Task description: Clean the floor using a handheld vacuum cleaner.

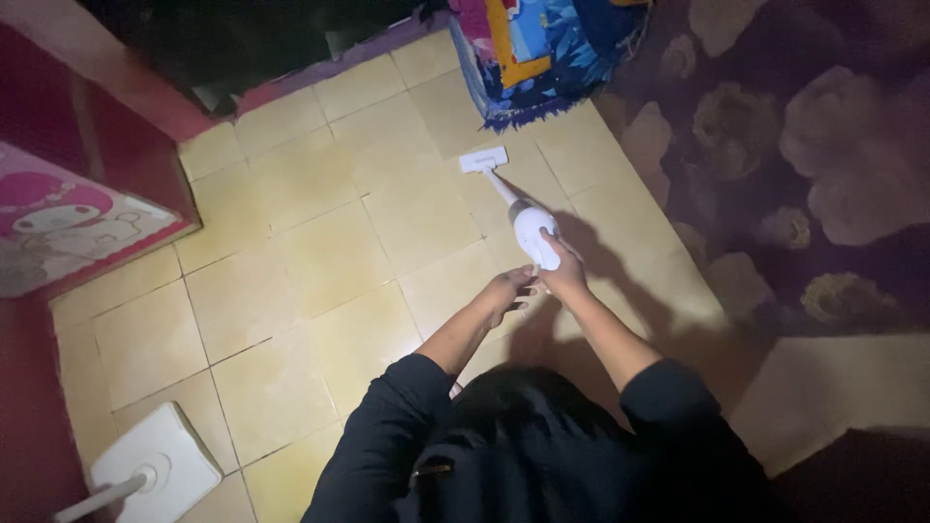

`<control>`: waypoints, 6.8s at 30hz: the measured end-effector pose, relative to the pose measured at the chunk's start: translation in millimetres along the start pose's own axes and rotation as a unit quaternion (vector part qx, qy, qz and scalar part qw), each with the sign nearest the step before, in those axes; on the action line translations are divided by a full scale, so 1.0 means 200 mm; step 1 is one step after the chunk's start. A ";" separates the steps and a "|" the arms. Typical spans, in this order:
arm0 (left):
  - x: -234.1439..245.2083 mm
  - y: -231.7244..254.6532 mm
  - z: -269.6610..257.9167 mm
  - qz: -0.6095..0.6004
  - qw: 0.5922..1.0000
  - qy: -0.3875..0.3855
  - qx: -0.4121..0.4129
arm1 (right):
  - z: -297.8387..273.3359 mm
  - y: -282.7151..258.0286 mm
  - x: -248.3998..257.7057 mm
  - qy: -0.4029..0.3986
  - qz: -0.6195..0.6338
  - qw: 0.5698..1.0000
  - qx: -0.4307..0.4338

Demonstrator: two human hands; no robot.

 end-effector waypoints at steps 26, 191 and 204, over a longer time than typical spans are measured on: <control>0.12 -0.14 -0.63 0.082 0.991 -0.090 0.058 | -1.02 -0.65 -0.32 -0.088 0.413 0.878 -0.223; -1.54 -0.34 0.27 -0.154 0.985 -0.072 0.036 | -0.22 0.65 1.33 0.049 -0.111 0.990 0.073; -1.75 -0.50 0.30 -0.120 0.985 -0.069 0.099 | -0.63 0.68 1.57 -0.039 -0.175 0.984 -0.002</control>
Point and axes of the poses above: each hand's wrist, its own z-axis towards the middle knuckle, its own x-axis out of the back of the hand, y = z × x, the point moved 10 cm from there along z, towards the middle knuckle
